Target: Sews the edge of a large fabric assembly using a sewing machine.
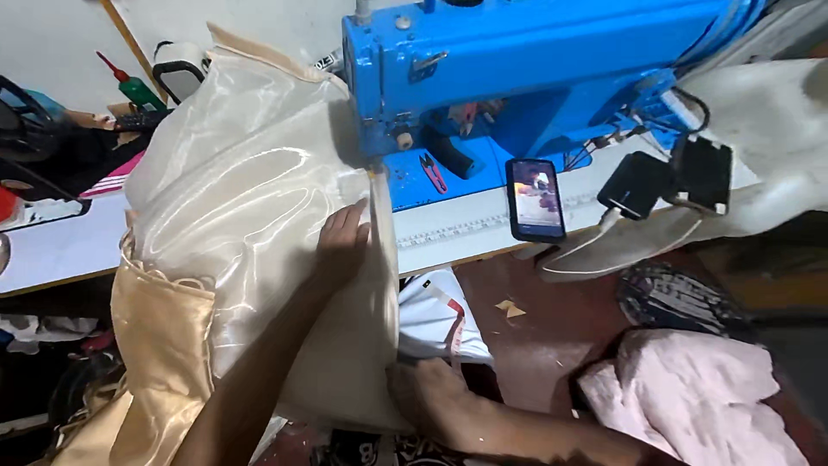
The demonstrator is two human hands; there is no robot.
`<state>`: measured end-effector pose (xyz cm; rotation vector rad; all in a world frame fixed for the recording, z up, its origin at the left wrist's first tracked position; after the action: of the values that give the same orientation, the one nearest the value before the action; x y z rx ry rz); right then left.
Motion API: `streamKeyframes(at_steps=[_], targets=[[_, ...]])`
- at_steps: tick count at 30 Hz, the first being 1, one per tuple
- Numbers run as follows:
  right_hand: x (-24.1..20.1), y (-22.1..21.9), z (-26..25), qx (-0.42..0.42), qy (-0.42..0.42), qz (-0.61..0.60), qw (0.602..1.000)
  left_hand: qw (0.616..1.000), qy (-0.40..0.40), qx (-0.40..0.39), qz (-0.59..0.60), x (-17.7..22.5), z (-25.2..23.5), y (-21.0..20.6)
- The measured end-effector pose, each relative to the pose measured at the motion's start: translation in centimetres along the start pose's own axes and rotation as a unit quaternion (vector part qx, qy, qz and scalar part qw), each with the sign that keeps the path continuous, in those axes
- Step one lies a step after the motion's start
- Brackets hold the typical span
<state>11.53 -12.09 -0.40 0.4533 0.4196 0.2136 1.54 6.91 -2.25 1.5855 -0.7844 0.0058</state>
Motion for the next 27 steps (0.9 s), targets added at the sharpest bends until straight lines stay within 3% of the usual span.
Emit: streamKeyframes(at_steps=[3,6,7,9,11,13,18,27], targets=[[-0.8,-0.3,-1.6,-0.066,-0.015,0.037,0.997,0.999,-0.033,0.006,0.019,0.0,0.5,-0.1],[-0.8,1.4,-1.1,-0.073,0.042,0.058,0.995,0.999,-0.023,-0.025,-0.018,-0.5,0.4,-1.0],[0.0,3.0,-0.6,-0.03,0.084,0.031,0.996,0.998,-0.022,-0.04,-0.034,-0.6,0.2,-1.1],[2.7,8.1,-0.4,0.138,0.13,-0.034,0.981,0.995,-0.009,-0.083,-0.055,-0.6,-0.1,-1.4],[6.1,13.9,-1.3,0.373,0.128,-0.048,0.918,0.994,-0.013,-0.099,-0.049,-0.5,-0.3,-1.3],[9.2,18.0,-4.1,0.485,0.137,-0.001,0.864,0.996,-0.034,-0.069,-0.047,-0.5,-0.3,-1.4],[12.1,21.0,-9.3,0.523,0.173,0.124,0.825,0.993,-0.067,-0.061,-0.079,-0.9,-0.4,-1.6],[11.9,21.3,-9.9,0.552,0.152,0.131,0.809,0.994,-0.063,-0.069,-0.061,-1.6,-1.3,-1.3]])
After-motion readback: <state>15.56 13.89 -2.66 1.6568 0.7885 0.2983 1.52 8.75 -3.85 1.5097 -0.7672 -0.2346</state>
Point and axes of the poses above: each hand's wrist, its own z-axis away from the middle knuckle, its own y-axis out of the back of the hand, x = y × z, the point moved 7 cm from there along -z, towards the middle knuckle, and after that the axes turned 7 degrees about -x, right-handed, at the moved point
